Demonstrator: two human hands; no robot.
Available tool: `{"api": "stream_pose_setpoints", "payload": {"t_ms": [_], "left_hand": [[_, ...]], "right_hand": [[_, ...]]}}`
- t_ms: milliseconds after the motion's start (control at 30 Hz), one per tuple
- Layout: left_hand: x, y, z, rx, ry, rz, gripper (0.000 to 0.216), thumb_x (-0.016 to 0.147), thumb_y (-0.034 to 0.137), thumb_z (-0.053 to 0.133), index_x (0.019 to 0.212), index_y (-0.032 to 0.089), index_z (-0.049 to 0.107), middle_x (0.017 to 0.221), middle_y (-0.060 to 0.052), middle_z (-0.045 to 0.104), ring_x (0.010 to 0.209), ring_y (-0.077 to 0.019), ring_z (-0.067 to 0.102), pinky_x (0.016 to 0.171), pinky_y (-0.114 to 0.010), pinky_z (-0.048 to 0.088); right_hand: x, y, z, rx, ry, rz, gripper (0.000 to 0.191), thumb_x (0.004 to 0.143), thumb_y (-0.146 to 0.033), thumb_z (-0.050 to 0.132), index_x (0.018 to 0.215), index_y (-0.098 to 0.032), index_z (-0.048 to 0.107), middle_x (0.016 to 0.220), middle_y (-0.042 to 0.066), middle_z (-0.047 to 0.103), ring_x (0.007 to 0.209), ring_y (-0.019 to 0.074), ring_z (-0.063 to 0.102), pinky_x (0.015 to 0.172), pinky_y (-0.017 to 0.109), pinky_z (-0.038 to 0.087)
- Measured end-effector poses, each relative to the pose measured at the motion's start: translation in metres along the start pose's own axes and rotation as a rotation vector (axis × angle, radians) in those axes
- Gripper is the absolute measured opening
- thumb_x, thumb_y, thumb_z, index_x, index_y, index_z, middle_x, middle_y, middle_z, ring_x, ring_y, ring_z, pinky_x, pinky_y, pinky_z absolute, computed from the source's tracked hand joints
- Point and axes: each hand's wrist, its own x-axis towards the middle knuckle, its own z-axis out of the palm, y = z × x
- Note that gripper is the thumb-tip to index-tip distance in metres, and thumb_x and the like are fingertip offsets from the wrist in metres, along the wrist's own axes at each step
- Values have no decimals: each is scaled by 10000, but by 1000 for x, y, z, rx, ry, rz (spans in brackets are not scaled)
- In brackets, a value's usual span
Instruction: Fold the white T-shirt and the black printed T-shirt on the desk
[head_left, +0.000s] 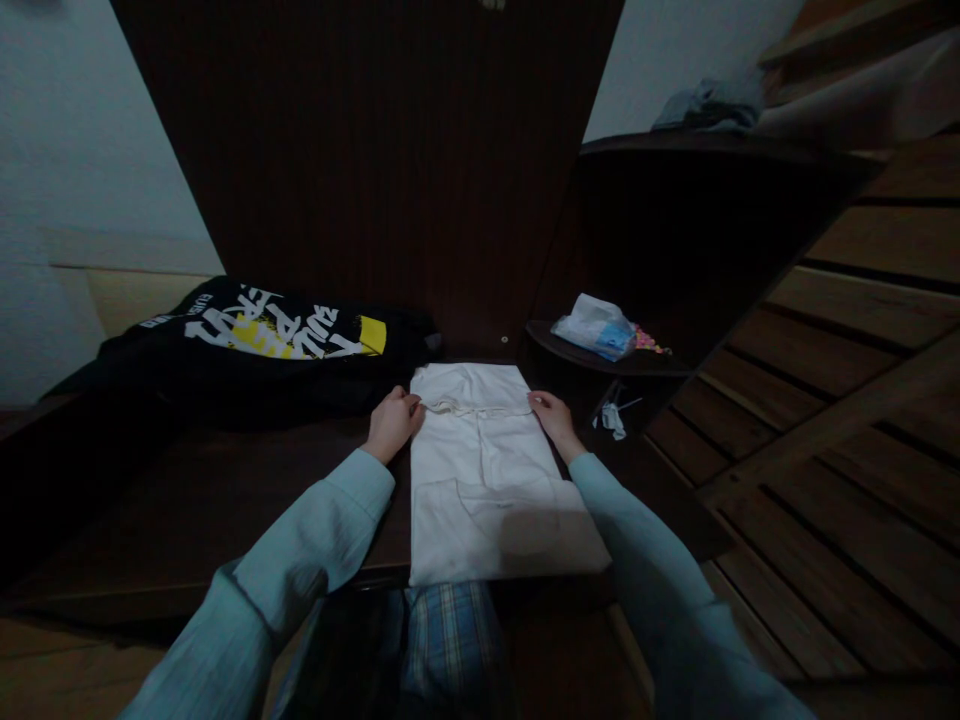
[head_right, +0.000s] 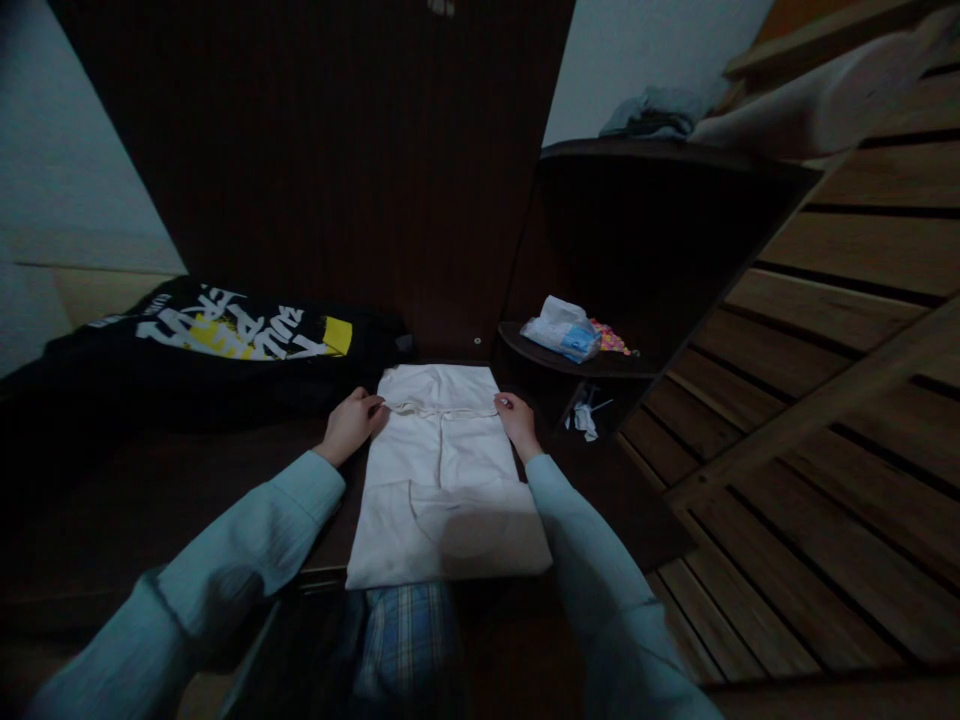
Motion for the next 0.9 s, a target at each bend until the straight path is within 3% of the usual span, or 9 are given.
{"api": "stream_pose_setpoints", "payload": {"t_ms": [133,300,400,600,767,900], "left_hand": [[8,-4,5,-237,9,-103,286,830,291,407,964,167,626,820,-94,649,754,-211,606,620,-258,415],[24,9,3,-641,152,-96,204,811,264,422,860,149,584,700,-51,638,666,-157,600,617,-229,430],[22,19,-2,-962,194,-184,165,806,287,408,843,170,519,718,-23,626,659,-137,603,599,-225,451],[-13,18,-9,-1248,-76,-477,83,707,206,512,776,179,474,669,22,588,614,-116,606,617,-242,478],[-21,22,-11,-1449,-298,-527,330,695,173,546,1024,190,535,828,-19,630,725,-114,623,715,-246,484],[-20,35,-1,-1585,-389,-555,315,705,138,534,1011,192,585,876,-25,628,727,-84,607,707,-203,480]], "right_hand": [[6,-5,0,121,-33,47,99,596,-281,589,627,-191,617,761,52,683,866,240,616,799,371,473],[10,-25,-12,395,-126,29,137,658,-300,609,748,-198,628,898,57,675,926,221,612,822,353,512],[0,-31,-24,608,-236,4,157,690,-313,605,815,-219,616,981,44,655,1025,223,569,902,354,480],[-34,-14,-37,510,-378,265,114,662,-295,640,723,-218,582,837,46,649,899,243,626,888,386,483],[-44,-20,-38,539,-462,300,242,691,-303,630,921,-233,600,908,45,633,813,203,650,841,355,507],[-49,-32,-31,553,-587,342,314,699,-324,633,991,-215,597,871,50,638,719,170,651,717,311,543]]}}
